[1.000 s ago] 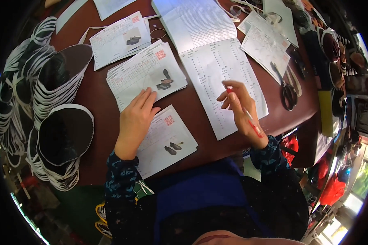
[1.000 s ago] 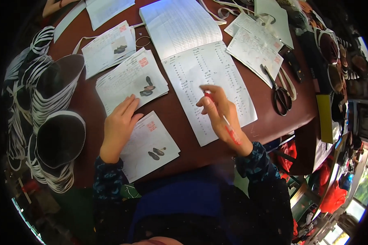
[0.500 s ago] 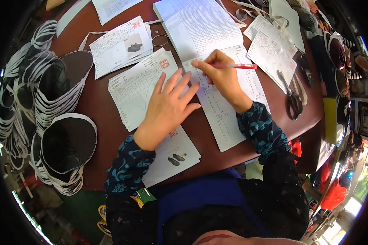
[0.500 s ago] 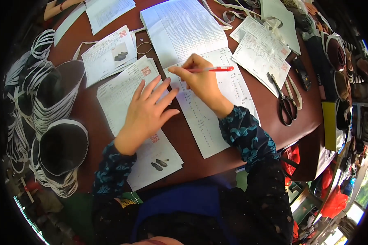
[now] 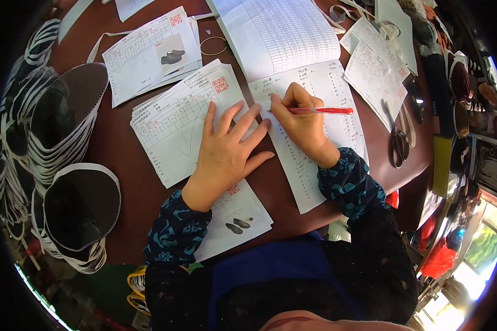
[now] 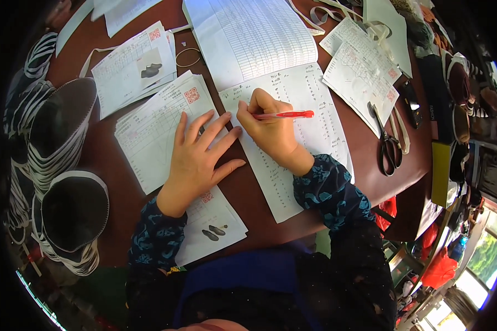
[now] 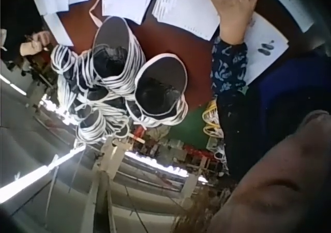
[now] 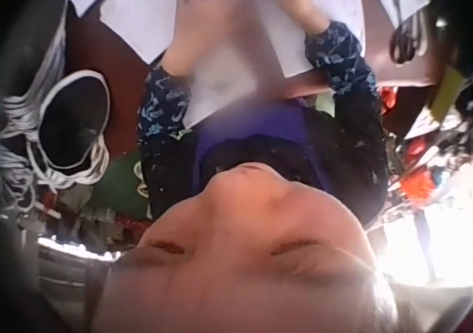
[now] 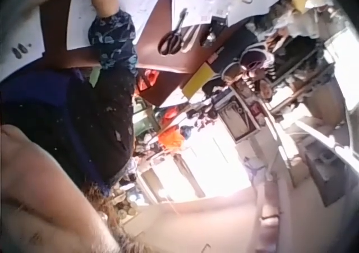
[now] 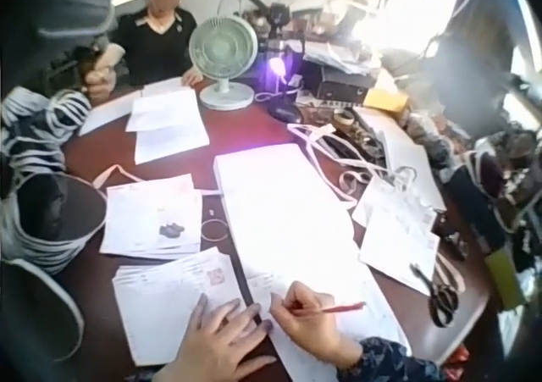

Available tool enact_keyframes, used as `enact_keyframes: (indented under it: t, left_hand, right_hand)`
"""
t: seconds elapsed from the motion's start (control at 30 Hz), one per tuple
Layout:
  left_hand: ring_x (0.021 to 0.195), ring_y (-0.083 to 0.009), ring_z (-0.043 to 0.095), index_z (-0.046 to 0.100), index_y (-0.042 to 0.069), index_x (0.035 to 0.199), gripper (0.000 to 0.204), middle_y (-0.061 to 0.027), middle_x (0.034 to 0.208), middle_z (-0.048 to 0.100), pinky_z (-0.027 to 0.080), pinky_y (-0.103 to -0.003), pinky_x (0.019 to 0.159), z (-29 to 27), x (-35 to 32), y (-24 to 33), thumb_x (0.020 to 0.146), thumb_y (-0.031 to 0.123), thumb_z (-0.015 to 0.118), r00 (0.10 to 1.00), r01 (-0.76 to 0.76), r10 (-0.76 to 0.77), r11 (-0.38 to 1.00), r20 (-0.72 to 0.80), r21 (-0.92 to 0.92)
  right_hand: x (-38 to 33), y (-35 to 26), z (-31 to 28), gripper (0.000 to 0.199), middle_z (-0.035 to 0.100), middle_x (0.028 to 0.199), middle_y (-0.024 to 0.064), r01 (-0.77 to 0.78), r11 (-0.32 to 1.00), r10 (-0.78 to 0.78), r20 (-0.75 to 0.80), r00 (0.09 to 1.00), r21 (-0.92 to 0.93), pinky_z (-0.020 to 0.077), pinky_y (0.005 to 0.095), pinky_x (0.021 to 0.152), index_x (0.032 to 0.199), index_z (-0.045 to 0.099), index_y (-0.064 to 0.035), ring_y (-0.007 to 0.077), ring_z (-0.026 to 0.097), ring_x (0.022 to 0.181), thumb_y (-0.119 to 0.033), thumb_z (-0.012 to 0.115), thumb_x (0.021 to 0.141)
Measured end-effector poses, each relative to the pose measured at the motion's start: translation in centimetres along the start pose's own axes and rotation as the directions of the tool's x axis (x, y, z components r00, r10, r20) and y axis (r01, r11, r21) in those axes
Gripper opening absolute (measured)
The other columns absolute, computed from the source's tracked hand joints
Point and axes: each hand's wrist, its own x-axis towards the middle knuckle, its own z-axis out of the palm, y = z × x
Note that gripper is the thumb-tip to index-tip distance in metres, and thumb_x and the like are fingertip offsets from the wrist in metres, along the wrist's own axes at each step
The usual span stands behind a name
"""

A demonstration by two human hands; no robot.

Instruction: The person trims excess material from shoe components with scissors, then records production data on log sheets with a pen.

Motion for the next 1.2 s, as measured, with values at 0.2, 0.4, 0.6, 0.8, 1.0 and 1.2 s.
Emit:
enact_keyframes:
  t: [0.2, 0.4, 0.6, 0.8, 1.0, 1.2]
  left_hand:
    - [0.139, -0.032, 0.049, 0.07, 0.018, 0.133, 0.057, -0.0041, 0.149, 0.058, 0.029, -0.066, 0.12, 0.0, 0.0, 0.0, 0.088, 0.051, 0.077, 1.0, 0.007, -0.007, 1.0, 0.002, -0.002]
    - [0.138, -0.0307, 0.049, 0.071, 0.017, 0.132, 0.056, -0.0038, 0.147, 0.058, 0.03, -0.065, 0.12, 0.0, 0.1, 0.2, 0.086, 0.049, 0.078, 1.0, 0.011, -0.011, 1.0, -0.009, -0.009]
    - [0.137, -0.0295, 0.05, 0.072, 0.017, 0.13, 0.055, -0.0033, 0.145, 0.058, 0.031, -0.065, 0.12, 0.0, 0.1, 0.2, 0.084, 0.048, 0.08, 1.0, 0.012, -0.012, 1.0, -0.02, -0.016]
    - [0.137, -0.0296, 0.05, 0.071, 0.017, 0.13, 0.056, -0.0034, 0.145, 0.058, 0.031, -0.065, 0.12, -0.1, 0.2, 0.1, 0.084, 0.047, 0.08, 1.0, 0.012, -0.012, 1.0, -0.017, -0.029]
    - [0.137, -0.0295, 0.05, 0.071, 0.017, 0.13, 0.056, -0.0038, 0.145, 0.058, 0.031, -0.065, 0.12, -0.2, 0.0, 0.0, 0.084, 0.046, 0.08, 1.0, 0.013, -0.013, 1.0, -0.012, -0.022]
    - [0.145, -0.0344, 0.047, 0.063, 0.019, 0.144, 0.064, -0.0083, 0.158, 0.049, 0.036, -0.062, 0.118, -2.7, -0.3, 1.1, 0.084, 0.028, 0.083, 0.999, 0.028, -0.029, 0.999, 0.031, 0.039]
  right_hand:
    - [-0.1, 0.1, -0.1, 0.035, 0.051, 0.056, 0.0044, 0.013, 1.0, -0.013, 0.005, 1.0, -0.017, 0.0409, 0.0304, 0.049, 0.071, 0.049, -0.0037, 0.0102, 0.045, 0.05, -0.01, 0.077, 0.091]
    - [-0.2, 0.2, 0.0, 0.034, 0.051, 0.056, 0.0041, -0.001, 1.0, 0.001, -0.017, 1.0, 0.003, 0.0407, 0.0294, 0.048, 0.071, 0.049, -0.0039, 0.0088, 0.045, 0.05, -0.009, 0.077, 0.091]
    - [-0.2, 0.2, 0.0, 0.034, 0.051, 0.056, 0.0035, -0.003, 1.0, 0.004, -0.041, 0.999, 0.019, 0.04, 0.0285, 0.048, 0.071, 0.049, -0.0037, 0.0075, 0.044, 0.051, -0.007, 0.077, 0.091]
    - [-0.2, 0.3, -0.1, 0.034, 0.05, 0.056, 0.0026, 0.006, 1.0, -0.006, -0.026, 1.0, 0.014, 0.0392, 0.0284, 0.047, 0.071, 0.049, -0.0038, 0.0071, 0.044, 0.051, -0.007, 0.077, 0.091]
    - [-0.2, 0.2, 0.1, 0.034, 0.05, 0.056, 0.0028, 0.003, 0.999, -0.002, -0.03, 1.0, 0.033, 0.0389, 0.0288, 0.048, 0.071, 0.049, -0.0037, 0.0069, 0.044, 0.051, -0.007, 0.076, 0.09]
    - [0.2, 0.4, -1.1, 0.031, 0.062, 0.067, 0.0011, -0.167, 0.919, 0.176, 0.006, 0.984, 0.358, 0.0411, 0.0237, 0.055, 0.076, 0.056, -0.005, 0.005, 0.052, 0.06, -0.013, 0.078, 0.097]
